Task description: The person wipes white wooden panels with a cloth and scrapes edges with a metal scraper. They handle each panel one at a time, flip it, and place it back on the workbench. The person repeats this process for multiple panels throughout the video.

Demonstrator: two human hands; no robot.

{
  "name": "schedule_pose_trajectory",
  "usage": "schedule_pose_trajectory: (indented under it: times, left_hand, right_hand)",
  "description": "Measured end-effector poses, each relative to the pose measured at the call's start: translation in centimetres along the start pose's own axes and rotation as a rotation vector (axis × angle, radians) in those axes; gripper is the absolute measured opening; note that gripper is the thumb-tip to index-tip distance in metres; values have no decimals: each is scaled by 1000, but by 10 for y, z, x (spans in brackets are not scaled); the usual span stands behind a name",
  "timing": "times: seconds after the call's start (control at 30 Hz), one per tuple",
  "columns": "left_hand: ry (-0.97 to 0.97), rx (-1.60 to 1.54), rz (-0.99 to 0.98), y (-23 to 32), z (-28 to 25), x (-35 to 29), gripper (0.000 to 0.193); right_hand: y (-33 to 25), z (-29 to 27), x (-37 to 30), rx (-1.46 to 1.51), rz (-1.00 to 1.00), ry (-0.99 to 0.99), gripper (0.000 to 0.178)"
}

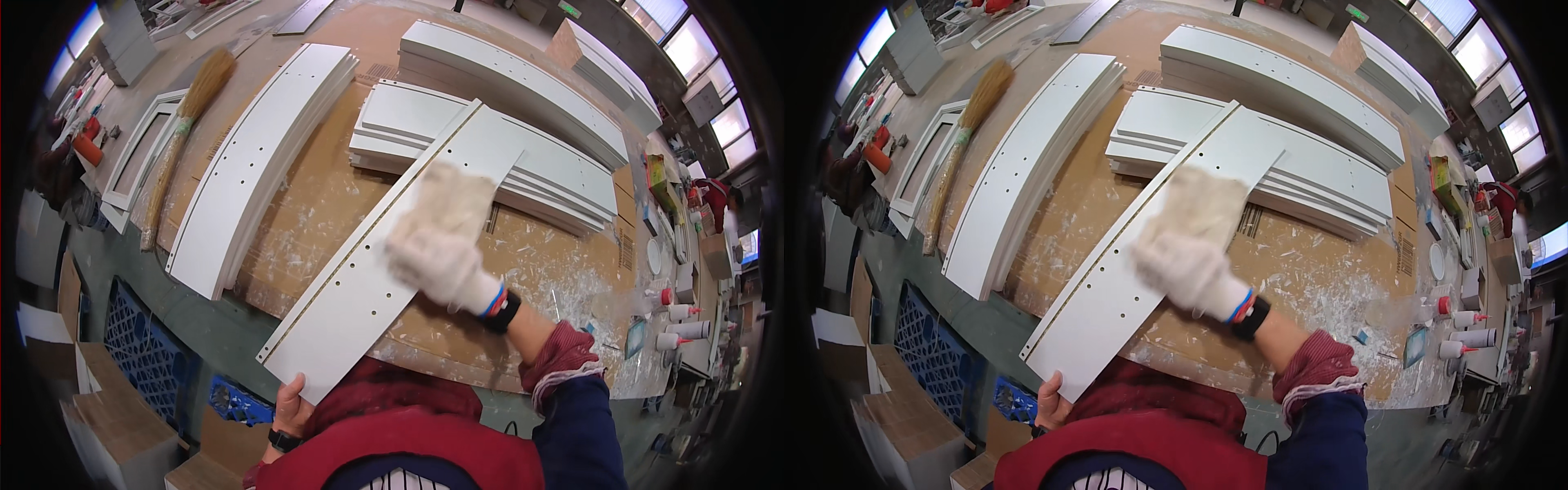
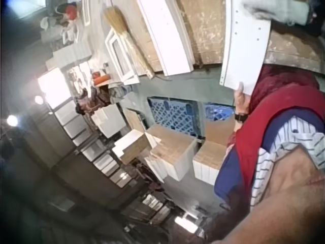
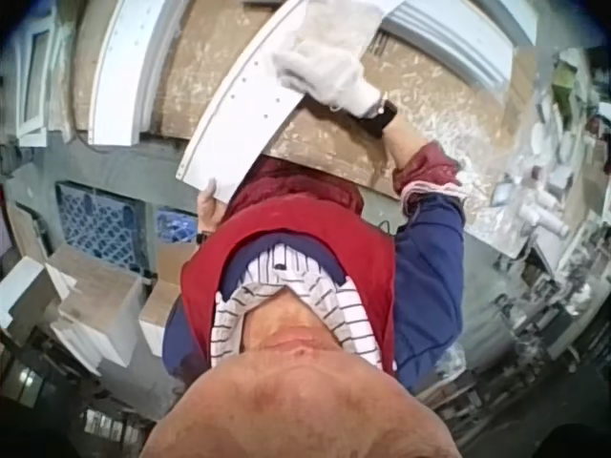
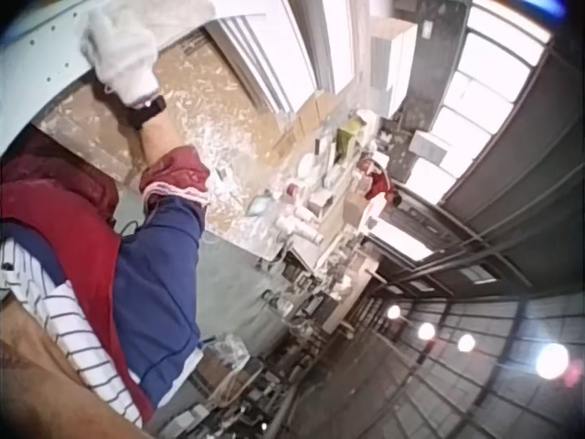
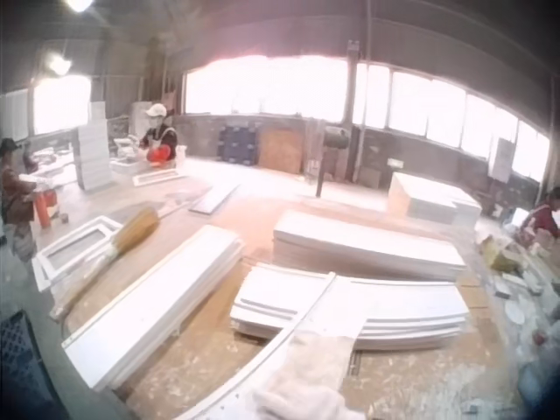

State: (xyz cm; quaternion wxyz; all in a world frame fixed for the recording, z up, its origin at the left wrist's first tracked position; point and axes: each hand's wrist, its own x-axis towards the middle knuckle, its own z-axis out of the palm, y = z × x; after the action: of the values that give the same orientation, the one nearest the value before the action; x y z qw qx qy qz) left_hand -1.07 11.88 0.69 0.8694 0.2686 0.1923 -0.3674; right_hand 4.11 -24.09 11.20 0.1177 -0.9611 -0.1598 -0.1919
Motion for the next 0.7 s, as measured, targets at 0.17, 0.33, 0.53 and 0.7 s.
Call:
schedule_pose_trajectory:
  times: [0.17, 0.33, 0.53, 0.7]
  left_hand:
    - [-68, 19, 2, 1, 19, 0, 54]
    - [-94, 54, -26, 2, 42, 3, 50]
    - [-240, 1, 3, -12, 76, 27, 52]
    - [-267, -188, -198, -22, 56, 33, 55]
  right_hand:
    - [183, -36, -10, -503, 320, 201, 25]
    - [177, -41, 20, -277, 561, 115, 29]
    - [-2, 17, 3, -244, 82, 120, 30]
    - [-145, 1, -15, 149, -71, -469, 38]
